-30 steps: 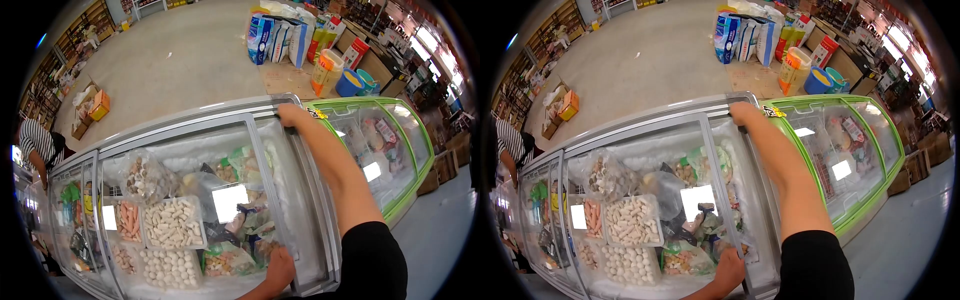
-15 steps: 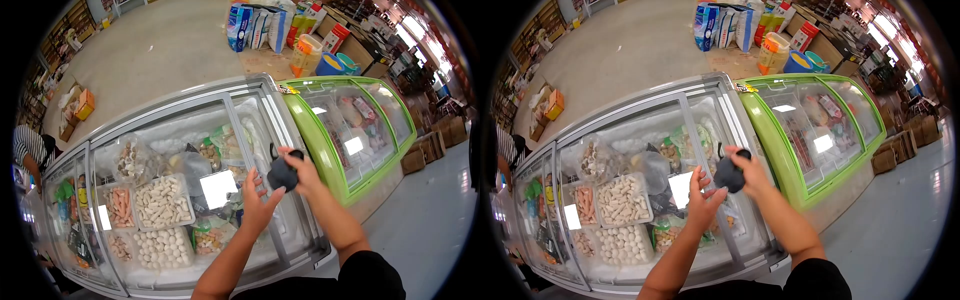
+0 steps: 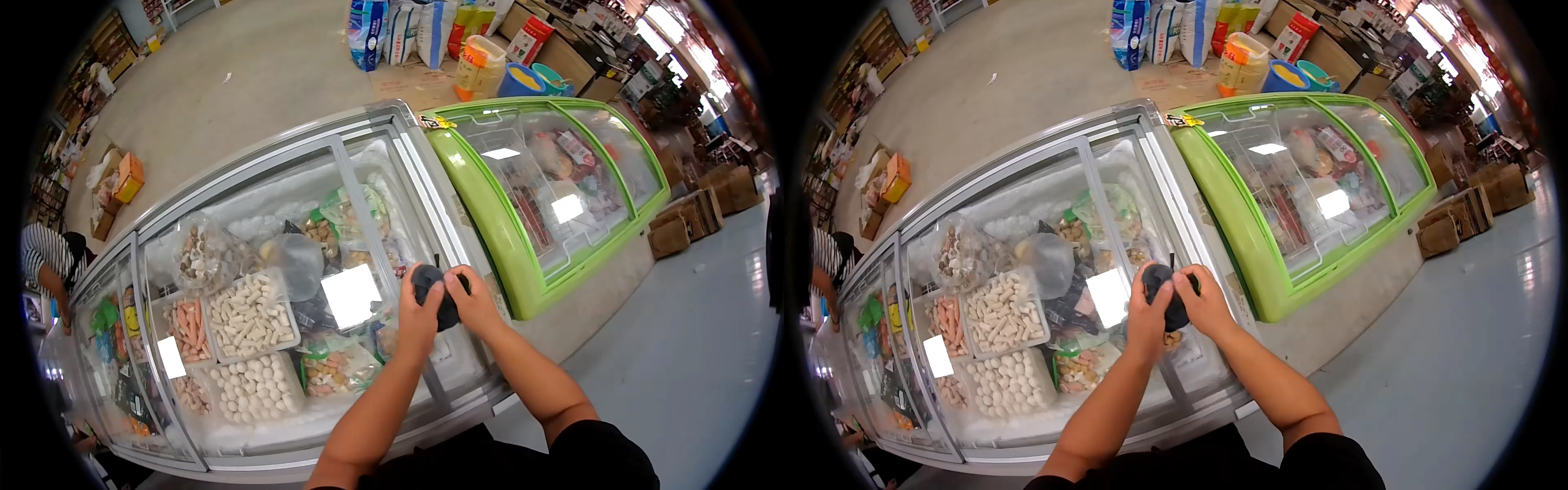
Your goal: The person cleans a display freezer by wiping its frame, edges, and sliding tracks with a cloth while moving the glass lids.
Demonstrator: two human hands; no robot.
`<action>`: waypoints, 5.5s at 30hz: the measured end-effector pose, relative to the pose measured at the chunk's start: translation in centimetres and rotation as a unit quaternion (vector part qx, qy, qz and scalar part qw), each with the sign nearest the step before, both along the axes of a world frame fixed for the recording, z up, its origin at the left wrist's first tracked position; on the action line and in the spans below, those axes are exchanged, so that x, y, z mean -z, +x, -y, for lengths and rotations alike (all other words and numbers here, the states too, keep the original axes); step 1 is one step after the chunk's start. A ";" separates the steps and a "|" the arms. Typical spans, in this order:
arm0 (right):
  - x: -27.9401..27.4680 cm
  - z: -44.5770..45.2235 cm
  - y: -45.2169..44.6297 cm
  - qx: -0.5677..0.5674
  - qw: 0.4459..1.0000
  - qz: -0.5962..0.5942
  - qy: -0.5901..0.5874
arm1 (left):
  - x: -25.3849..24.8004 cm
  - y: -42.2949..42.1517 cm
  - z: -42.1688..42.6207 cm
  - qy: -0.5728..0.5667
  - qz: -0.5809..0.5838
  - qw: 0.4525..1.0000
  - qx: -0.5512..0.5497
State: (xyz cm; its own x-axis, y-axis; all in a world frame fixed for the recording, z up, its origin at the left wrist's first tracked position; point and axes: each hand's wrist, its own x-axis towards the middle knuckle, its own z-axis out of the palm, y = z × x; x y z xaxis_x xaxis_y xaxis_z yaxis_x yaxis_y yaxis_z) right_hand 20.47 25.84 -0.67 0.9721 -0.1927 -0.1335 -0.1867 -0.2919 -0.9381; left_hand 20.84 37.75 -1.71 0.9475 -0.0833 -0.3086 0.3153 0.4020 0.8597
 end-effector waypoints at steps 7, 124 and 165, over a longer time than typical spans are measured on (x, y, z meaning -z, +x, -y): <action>1.0 8.2 1.0 -0.076 0.960 0.143 -0.229 | 8.2 11.1 4.6 0.292 0.089 0.950 -0.061; 3.0 10.0 1.5 -0.160 0.909 0.287 -0.255 | 8.1 29.8 3.6 0.578 0.186 0.784 0.132; 7.7 -3.2 37.9 -0.204 0.814 0.272 -0.471 | 5.6 -10.5 -1.9 0.558 0.192 0.803 0.081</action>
State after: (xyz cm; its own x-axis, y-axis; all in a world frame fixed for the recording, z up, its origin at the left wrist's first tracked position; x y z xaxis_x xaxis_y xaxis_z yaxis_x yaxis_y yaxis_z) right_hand 58.41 29.02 -8.40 0.8464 0.3934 0.3590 0.4748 -0.8628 -0.1740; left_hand 10.37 39.67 -7.33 0.9954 -0.0891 0.0357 -0.0884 -0.7062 0.7024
